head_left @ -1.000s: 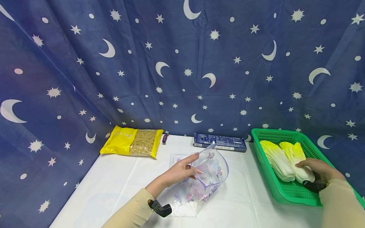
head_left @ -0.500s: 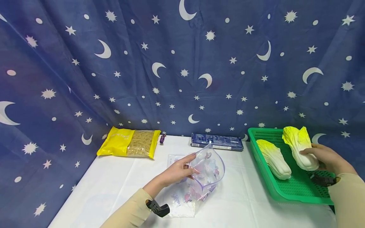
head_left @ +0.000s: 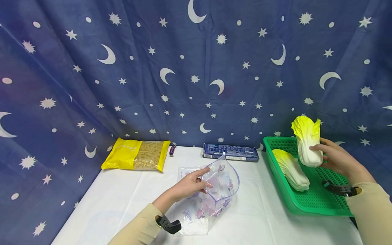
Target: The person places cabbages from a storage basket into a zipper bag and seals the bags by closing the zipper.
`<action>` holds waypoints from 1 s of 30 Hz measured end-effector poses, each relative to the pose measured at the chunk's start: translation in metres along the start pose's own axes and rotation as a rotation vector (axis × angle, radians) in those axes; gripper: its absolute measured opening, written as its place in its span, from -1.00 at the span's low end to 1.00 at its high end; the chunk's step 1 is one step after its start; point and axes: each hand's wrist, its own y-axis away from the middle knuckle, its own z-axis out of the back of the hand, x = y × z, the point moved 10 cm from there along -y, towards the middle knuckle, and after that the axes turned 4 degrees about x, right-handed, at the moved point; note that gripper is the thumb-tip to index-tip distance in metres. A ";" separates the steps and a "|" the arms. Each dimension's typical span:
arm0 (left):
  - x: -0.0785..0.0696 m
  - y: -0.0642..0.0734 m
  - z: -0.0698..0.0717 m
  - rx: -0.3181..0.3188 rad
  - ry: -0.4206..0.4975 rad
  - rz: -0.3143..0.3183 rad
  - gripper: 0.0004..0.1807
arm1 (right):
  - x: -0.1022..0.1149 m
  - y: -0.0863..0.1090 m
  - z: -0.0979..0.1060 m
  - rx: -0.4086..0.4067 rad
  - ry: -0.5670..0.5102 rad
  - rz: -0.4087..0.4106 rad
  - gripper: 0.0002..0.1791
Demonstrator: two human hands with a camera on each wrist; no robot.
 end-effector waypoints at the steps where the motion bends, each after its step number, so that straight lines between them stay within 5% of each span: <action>1: 0.000 0.000 0.000 0.000 0.000 0.001 -0.25 | 0.003 -0.002 -0.004 0.008 -0.039 0.009 0.08; 8: 0.001 -0.001 0.000 0.001 0.005 -0.004 -0.25 | 0.022 -0.009 -0.040 0.105 -0.385 0.083 0.03; 15: 0.000 -0.002 -0.001 0.007 0.011 0.000 -0.25 | 0.044 -0.008 -0.084 0.205 -0.578 0.134 -0.02; 20: 0.000 -0.002 -0.001 0.008 0.007 0.008 -0.24 | 0.053 -0.005 -0.119 0.245 -0.583 0.133 -0.04; 30: -0.001 -0.004 -0.003 0.007 -0.014 -0.001 -0.22 | 0.076 0.002 -0.177 0.269 -0.384 0.200 -0.12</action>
